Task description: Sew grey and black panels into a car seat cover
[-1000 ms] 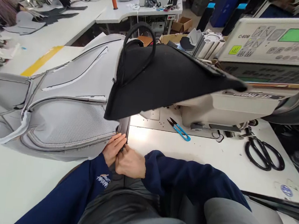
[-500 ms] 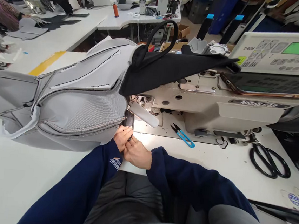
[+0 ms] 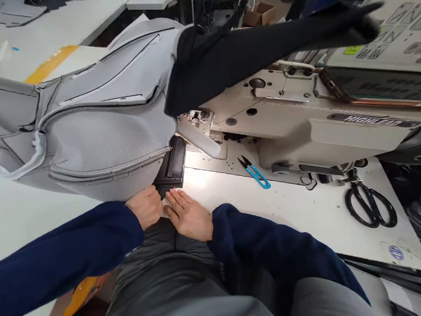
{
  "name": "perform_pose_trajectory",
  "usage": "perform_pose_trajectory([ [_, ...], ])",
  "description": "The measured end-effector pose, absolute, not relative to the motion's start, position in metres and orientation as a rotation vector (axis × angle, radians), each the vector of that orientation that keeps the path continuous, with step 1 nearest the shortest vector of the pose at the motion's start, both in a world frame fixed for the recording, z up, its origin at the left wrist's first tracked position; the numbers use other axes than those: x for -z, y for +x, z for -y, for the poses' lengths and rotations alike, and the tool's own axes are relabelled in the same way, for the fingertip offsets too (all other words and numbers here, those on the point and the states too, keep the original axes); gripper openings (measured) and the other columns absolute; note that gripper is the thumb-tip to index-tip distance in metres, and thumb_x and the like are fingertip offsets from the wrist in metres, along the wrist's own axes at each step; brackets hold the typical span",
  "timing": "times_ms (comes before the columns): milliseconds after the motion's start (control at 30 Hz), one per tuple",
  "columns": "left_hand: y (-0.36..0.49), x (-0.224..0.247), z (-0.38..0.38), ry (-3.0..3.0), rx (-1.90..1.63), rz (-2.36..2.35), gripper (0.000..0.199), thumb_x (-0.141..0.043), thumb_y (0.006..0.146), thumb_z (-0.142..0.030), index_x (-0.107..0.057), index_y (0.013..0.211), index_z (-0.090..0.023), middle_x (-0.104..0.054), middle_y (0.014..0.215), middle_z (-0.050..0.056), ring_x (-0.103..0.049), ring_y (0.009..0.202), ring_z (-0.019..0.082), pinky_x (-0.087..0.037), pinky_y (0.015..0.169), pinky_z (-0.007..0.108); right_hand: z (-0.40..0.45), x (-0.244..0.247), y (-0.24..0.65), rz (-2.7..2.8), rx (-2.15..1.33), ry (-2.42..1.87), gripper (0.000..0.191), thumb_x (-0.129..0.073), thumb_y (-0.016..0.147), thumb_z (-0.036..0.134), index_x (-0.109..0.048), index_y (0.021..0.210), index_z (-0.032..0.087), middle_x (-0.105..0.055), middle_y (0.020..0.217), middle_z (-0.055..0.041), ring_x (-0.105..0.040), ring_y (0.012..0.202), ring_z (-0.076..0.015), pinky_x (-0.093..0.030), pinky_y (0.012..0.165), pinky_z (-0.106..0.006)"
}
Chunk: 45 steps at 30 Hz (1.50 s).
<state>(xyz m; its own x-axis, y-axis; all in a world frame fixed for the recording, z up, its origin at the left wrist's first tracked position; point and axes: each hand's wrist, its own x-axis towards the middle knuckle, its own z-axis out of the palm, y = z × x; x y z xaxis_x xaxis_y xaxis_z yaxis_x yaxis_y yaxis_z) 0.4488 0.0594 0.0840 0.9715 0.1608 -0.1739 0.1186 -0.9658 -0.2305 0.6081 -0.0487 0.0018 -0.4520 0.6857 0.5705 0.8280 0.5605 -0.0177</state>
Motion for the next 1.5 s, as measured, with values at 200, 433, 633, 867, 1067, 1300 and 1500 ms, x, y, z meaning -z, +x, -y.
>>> perform_pose_trajectory([
  [200, 0.464, -0.099, -0.057, -2.843, -0.415, 0.562, 0.033, -0.041, 0.087, -0.007, -0.071, 0.103, -0.011, -0.061, 0.072, 0.01, -0.059, 0.061, 0.02, -0.043, 0.066, 0.035, 0.048, -0.01, 0.625, 2.172, 0.158, -1.19, 0.028, -0.043, 0.097, 0.014, -0.062, 0.114, 0.004, -0.065, 0.12, -0.0175, -0.057, 0.117, -0.0275, -0.047, 0.102, -0.042],
  [433, 0.488, -0.093, -0.071, -2.753, -0.699, 0.91, 0.059, -0.031, 0.096, -0.013, -0.032, 0.15, -0.037, -0.065, 0.092, 0.015, -0.066, 0.067, 0.022, -0.045, 0.063, 0.032, 0.042, -0.017, 0.625, 2.248, 0.013, -1.346, 0.026, -0.045, 0.097, 0.014, -0.056, 0.119, 0.005, -0.054, 0.13, -0.0228, -0.047, 0.123, -0.0296, -0.043, 0.102, -0.047],
  [633, 0.487, -0.085, -0.076, -2.822, -0.659, 0.82, 0.059, -0.031, 0.093, -0.007, -0.037, 0.149, -0.025, -0.066, 0.087, 0.017, -0.065, 0.068, 0.022, -0.046, 0.069, 0.037, 0.042, -0.02, 0.624, 2.326, 0.048, -1.39, 0.03, -0.044, 0.095, 0.015, -0.054, 0.122, 0.004, -0.049, 0.136, -0.0251, -0.044, 0.129, -0.0323, -0.035, 0.11, -0.05],
  [867, 0.482, -0.069, -0.074, -2.767, -0.533, 0.635, 0.055, -0.029, 0.093, -0.007, -0.044, 0.145, -0.013, -0.062, 0.075, 0.013, -0.063, 0.067, 0.021, -0.041, 0.07, 0.037, 0.042, -0.018, 0.617, 2.382, 0.151, -1.324, 0.035, -0.05, 0.09, 0.02, -0.055, 0.118, -0.001, -0.053, 0.129, -0.0337, -0.051, 0.124, -0.0367, -0.037, 0.106, -0.052],
  [1067, 0.485, -0.056, -0.084, -2.763, -0.372, 0.673, 0.051, -0.032, 0.093, -0.006, -0.05, 0.141, -0.013, -0.063, 0.075, 0.014, -0.066, 0.068, 0.023, -0.043, 0.073, 0.039, 0.033, -0.023, 0.615, 2.37, 0.22, -1.358, 0.046, -0.047, 0.093, 0.039, -0.055, 0.118, 0.001, -0.055, 0.125, -0.0339, -0.053, 0.12, -0.0412, -0.039, 0.1, -0.055],
  [1300, 0.506, -0.06, -0.102, -2.743, -0.502, 0.759, 0.049, -0.033, 0.096, -0.013, -0.046, 0.144, -0.012, -0.067, 0.083, 0.018, -0.07, 0.074, 0.025, -0.043, 0.078, 0.041, 0.015, -0.022, 0.623, 2.365, 0.157, -1.347, 0.044, -0.046, 0.093, 0.037, -0.054, 0.117, 0.001, -0.054, 0.124, -0.0366, -0.052, 0.117, -0.0409, -0.035, 0.098, -0.06],
  [1500, 0.519, -0.062, -0.119, -2.792, -0.502, 0.784, 0.052, -0.038, 0.094, -0.014, -0.042, 0.145, -0.01, -0.068, 0.085, 0.019, -0.069, 0.074, 0.025, -0.042, 0.082, 0.043, -0.002, -0.02, 0.63, 2.352, 0.228, -1.373, 0.043, -0.047, 0.093, 0.037, -0.056, 0.113, 0.0, -0.056, 0.118, -0.034, -0.054, 0.112, -0.0387, -0.036, 0.099, -0.058],
])
